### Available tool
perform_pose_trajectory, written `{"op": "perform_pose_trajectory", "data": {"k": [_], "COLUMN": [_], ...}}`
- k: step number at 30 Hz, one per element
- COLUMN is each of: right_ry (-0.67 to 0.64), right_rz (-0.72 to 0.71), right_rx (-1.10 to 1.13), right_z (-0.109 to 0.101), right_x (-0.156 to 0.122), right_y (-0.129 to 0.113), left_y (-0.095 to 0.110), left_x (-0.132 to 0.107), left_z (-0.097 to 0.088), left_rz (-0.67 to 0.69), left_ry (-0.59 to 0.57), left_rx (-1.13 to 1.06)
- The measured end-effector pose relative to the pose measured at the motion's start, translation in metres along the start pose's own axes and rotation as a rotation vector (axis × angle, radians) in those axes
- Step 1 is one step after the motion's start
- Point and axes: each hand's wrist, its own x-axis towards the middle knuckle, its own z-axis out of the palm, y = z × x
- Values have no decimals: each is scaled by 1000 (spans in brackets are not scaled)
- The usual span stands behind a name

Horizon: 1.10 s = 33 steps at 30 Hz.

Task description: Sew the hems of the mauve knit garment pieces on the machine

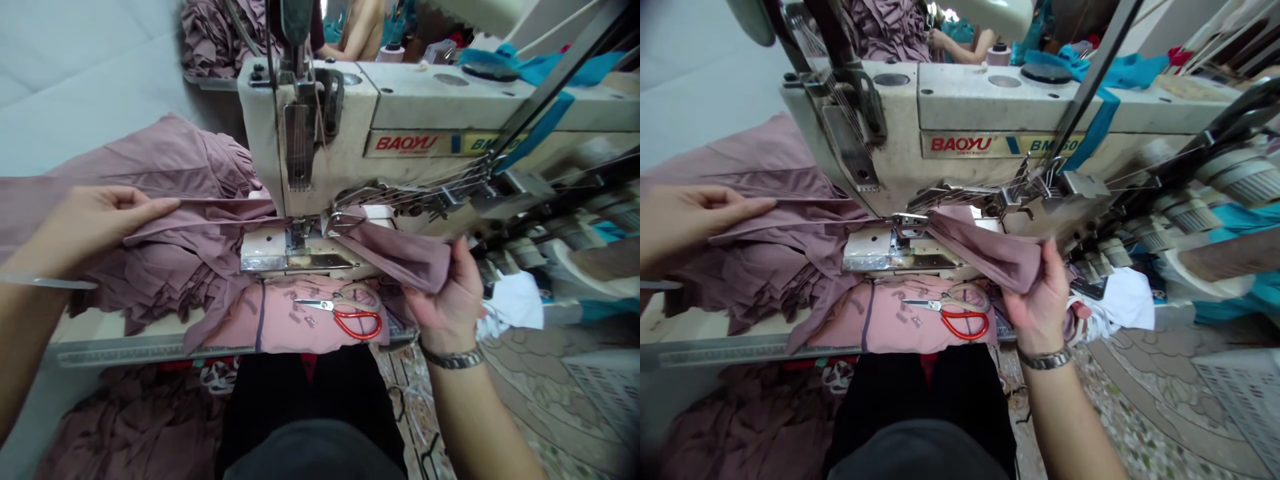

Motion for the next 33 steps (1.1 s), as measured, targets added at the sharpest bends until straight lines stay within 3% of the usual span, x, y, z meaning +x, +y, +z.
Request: {"op": "perform_pose_trajectory", "data": {"k": [2, 5, 6, 7, 9, 12, 15, 18, 23, 26, 33], "right_ry": [-189, -662, -802, -900, -1001, -997, -1003, -995, -959, -908, -949], "right_rz": [-263, -574, -691, -815, -1041, -1141, -1198, -1205, -1118, -1141, -1090], "right_rx": [-319, -727, -866, -1008, -1296, -1440, -1359, -1301, -1437, -1427, -1376], "right_z": [23, 53, 58, 61, 58, 47, 43, 46, 51, 52, 57], "right_x": [-11, -17, -15, -11, 1, 13, 12, 5, -1, -2, -10], "right_y": [8, 19, 21, 21, 18, 10, 8, 11, 16, 19, 18], "left_y": [15, 35, 39, 41, 41, 36, 33, 34, 34, 32, 38], "left_x": [-13, -25, -28, -29, -32, -40, -51, -60, -59, -57, -63], "left_z": [12, 55, 73, 89, 114, 127, 124, 124, 128, 129, 128], "left_rz": [152, 771, 988, 1137, 1267, 1272, 1282, 1276, 1255, 1283, 1251], "left_ry": [1, -258, -245, -153, 69, 287, 363, 344, 331, 350, 362], "left_rx": [-131, -236, -180, -101, 106, 276, 273, 234, 177, 155, 289]}}
